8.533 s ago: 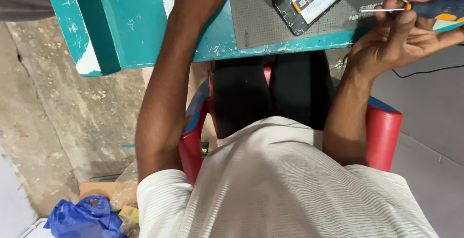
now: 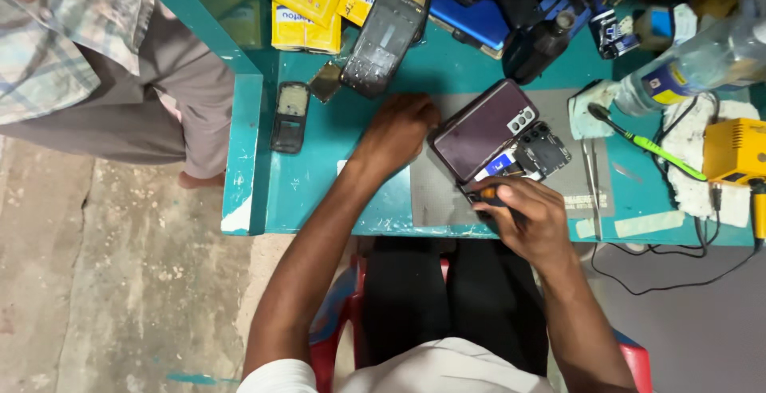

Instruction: The person uses a screwdriver to remove screws from the back of a disassembled smartphone. They then reassemble the device by aligning the back cover and pressing it into place. Finally, they inspect the phone by turning it over and pressing the edges to ensure it is sealed.

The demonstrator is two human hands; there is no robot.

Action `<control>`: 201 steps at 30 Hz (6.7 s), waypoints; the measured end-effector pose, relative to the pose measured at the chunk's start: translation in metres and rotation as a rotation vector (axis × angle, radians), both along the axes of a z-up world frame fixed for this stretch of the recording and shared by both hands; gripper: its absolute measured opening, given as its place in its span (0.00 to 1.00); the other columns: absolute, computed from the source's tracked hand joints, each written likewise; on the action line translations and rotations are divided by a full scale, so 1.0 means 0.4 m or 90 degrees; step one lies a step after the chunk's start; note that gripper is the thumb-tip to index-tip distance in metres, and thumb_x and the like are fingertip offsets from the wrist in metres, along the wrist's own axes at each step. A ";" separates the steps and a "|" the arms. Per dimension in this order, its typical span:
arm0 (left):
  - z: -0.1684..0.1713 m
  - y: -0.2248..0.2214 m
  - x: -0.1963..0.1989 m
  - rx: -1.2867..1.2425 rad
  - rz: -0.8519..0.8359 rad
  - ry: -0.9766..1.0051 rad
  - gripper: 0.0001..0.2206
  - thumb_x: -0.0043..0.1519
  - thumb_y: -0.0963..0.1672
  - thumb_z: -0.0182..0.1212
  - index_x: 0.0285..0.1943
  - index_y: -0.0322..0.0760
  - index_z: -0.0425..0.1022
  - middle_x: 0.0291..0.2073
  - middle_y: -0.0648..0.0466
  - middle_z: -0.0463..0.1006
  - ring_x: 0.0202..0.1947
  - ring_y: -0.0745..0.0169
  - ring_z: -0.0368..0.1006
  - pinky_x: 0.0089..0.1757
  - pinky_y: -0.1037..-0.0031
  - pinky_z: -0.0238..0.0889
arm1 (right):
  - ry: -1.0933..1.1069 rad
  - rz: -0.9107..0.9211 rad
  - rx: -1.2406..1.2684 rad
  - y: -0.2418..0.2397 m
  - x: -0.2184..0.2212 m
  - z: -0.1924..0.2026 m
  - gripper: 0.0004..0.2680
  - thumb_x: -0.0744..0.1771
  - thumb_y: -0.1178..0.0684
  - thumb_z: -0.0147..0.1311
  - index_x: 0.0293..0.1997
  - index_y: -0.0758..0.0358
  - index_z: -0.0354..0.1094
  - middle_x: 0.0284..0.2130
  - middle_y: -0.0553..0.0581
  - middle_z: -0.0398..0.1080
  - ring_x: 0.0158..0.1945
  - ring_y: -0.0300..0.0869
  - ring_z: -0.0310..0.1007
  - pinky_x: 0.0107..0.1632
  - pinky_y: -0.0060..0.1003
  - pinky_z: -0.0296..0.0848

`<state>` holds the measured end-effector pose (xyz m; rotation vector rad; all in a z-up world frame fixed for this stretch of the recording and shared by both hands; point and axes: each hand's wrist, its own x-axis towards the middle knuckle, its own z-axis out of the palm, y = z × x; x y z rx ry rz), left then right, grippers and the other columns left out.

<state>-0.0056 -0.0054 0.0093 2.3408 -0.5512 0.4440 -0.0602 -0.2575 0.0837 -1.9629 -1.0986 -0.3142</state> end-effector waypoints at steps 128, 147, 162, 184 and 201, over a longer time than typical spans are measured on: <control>-0.145 -0.146 -0.601 -0.821 0.092 0.577 0.10 0.63 0.37 0.67 0.52 0.25 0.80 0.40 0.47 0.85 0.41 0.64 0.82 0.45 0.75 0.79 | 0.027 -0.064 0.006 0.011 -0.047 -0.054 0.25 0.71 0.71 0.63 0.70 0.55 0.47 0.48 0.68 0.74 0.51 0.51 0.83 0.49 0.38 0.87; -0.143 -0.142 -0.604 -0.806 0.103 0.573 0.08 0.63 0.37 0.67 0.50 0.25 0.81 0.40 0.47 0.85 0.40 0.63 0.82 0.44 0.75 0.78 | 0.162 0.036 0.029 -0.027 -0.010 -0.040 0.20 0.76 0.73 0.52 0.69 0.55 0.45 0.48 0.67 0.75 0.53 0.52 0.83 0.53 0.36 0.87; -0.092 -0.169 -0.627 -0.606 0.160 0.195 0.14 0.61 0.33 0.70 0.54 0.24 0.77 0.45 0.43 0.83 0.48 0.60 0.82 0.52 0.72 0.78 | 0.077 -0.125 0.105 0.030 -0.108 -0.045 0.27 0.74 0.74 0.48 0.75 0.45 0.40 0.51 0.68 0.71 0.53 0.51 0.81 0.54 0.39 0.86; 0.002 -0.169 -0.525 -0.585 0.073 0.190 0.37 0.69 0.34 0.67 0.81 0.38 0.45 0.48 0.46 0.83 0.52 0.62 0.82 0.55 0.75 0.77 | 0.192 -0.126 0.617 -0.003 -0.284 -0.244 0.41 0.69 0.63 0.57 0.75 0.26 0.15 0.48 0.66 0.77 0.48 0.50 0.82 0.43 0.55 0.88; 0.000 -0.158 -0.517 -0.551 0.066 0.173 0.34 0.70 0.35 0.67 0.79 0.39 0.48 0.47 0.49 0.84 0.52 0.64 0.83 0.53 0.79 0.79 | 0.158 -0.127 0.597 0.005 -0.273 -0.256 0.41 0.68 0.64 0.57 0.75 0.27 0.17 0.46 0.67 0.77 0.48 0.53 0.83 0.42 0.55 0.89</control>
